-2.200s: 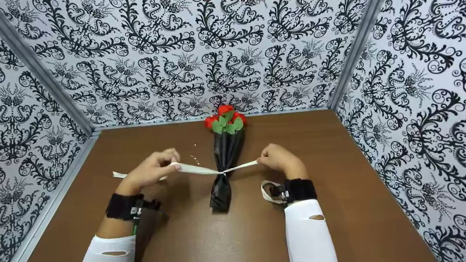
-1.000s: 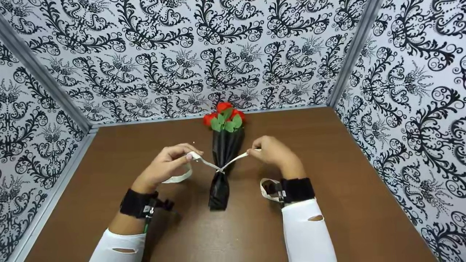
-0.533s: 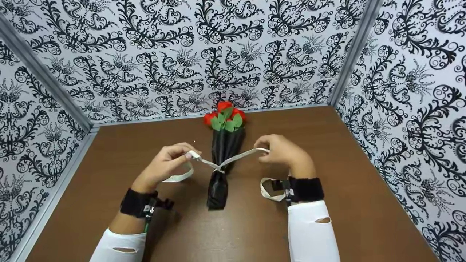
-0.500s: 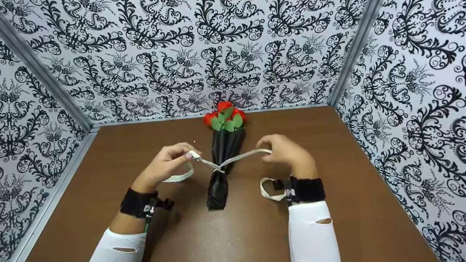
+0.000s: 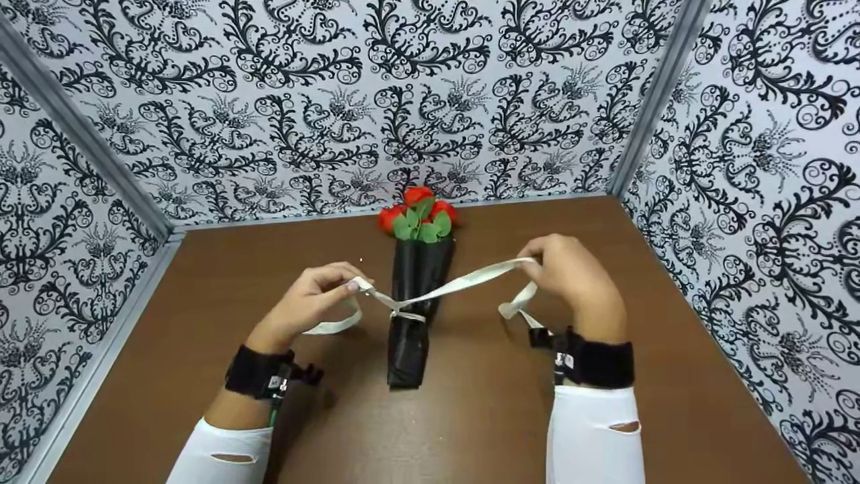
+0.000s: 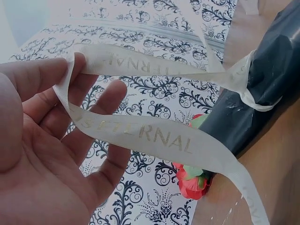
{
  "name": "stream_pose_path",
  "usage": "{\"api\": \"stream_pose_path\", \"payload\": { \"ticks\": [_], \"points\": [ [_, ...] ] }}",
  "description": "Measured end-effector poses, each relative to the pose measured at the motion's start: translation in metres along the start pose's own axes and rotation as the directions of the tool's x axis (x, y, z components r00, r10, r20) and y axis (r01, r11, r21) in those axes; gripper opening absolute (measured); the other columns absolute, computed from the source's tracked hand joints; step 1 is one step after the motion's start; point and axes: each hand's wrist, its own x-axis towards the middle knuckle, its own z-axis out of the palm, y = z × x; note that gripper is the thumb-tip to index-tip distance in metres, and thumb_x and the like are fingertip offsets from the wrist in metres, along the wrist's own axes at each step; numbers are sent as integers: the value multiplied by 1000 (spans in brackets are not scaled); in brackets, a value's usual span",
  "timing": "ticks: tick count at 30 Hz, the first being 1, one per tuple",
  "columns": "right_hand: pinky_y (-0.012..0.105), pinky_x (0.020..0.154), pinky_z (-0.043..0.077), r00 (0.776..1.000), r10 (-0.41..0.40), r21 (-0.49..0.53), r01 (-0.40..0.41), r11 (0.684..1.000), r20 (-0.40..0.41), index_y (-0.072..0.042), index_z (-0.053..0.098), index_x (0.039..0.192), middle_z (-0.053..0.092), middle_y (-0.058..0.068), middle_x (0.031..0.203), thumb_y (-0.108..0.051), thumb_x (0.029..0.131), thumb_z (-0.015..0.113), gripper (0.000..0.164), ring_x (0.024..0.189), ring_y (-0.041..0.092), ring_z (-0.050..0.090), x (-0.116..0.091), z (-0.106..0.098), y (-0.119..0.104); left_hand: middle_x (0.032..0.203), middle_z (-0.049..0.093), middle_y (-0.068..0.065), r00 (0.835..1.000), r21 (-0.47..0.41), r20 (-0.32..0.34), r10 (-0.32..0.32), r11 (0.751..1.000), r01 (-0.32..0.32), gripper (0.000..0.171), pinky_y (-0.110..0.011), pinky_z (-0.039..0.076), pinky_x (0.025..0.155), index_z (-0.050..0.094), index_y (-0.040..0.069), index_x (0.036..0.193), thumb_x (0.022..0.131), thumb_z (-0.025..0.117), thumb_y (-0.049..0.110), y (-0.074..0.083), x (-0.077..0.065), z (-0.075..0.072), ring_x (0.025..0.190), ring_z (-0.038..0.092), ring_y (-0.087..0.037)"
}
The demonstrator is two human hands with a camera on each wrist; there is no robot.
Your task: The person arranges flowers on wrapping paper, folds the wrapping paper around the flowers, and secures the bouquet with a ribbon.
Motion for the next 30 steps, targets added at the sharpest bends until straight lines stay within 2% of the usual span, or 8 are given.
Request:
{"api": "stream_pose_path", "payload": {
  "ticks": [3,6,11,16,23,26,28,30],
  "points": [
    [37,79,52,999,-39,-13,38,999,-36,-15,77,119,76,8,102,-22,101,69,21,86,22,65,0,-2,-6,110,75,-10,1000,9,7,-13,1000,13,16,-21,52,76,81,8,106,104,67,14,1,-1,0,89,63,-15],
    [36,72,52,997,-28,-24,26,999,-78,-15,72,126,74,10,103,-21,101,68,26,82,23,63,0,-6,-16,109,74,-8,1000,17,15,-25,1000,24,16,-20,49,68,81,8,106,104,66,15,1,-1,0,82,61,-11],
    [35,62,47,988,25,-39,-31,999,-152,-17,71,116,69,7,92,-36,101,70,25,73,22,59,-2,-15,-33,109,74,-5,999,37,22,-26,999,25,16,-21,51,72,81,11,107,104,66,15,0,0,1,86,62,-12],
    [28,65,47,972,-43,16,48,999,-229,-18,75,111,67,4,87,-41,98,74,26,75,19,58,-6,-18,-37,108,74,-6,1000,39,21,-17,999,16,15,-21,49,67,81,12,106,104,67,15,0,0,1,81,61,-11],
    [20,67,47,963,-63,47,78,996,-260,-12,75,117,71,6,93,-21,98,75,22,80,17,59,-3,-11,-36,108,74,-9,1000,40,11,-27,999,27,15,-20,48,62,81,10,107,103,67,14,2,-1,1,75,60,-12],
    [27,74,50,955,-69,13,76,997,-288,-10,75,117,71,9,100,-20,98,73,22,85,22,61,0,-9,-38,108,74,-6,999,62,10,-31,998,30,15,-21,51,66,82,13,107,103,67,14,1,-1,1,82,62,-12],
    [35,78,50,951,-51,-27,44,999,-304,-11,74,120,69,9,106,-28,100,71,25,90,25,62,0,-10,-40,108,75,-4,999,72,10,-31,997,30,15,-23,52,71,82,15,107,103,67,14,1,-1,1,86,63,-13],
    [41,73,48,950,-25,-73,2,997,-310,-13,73,124,69,10,106,-39,103,66,34,87,27,61,-1,-11,-44,108,75,-2,999,75,10,-35,997,34,15,-24,53,74,82,16,106,103,67,14,1,-1,1,87,64,-13]
  ]
}}
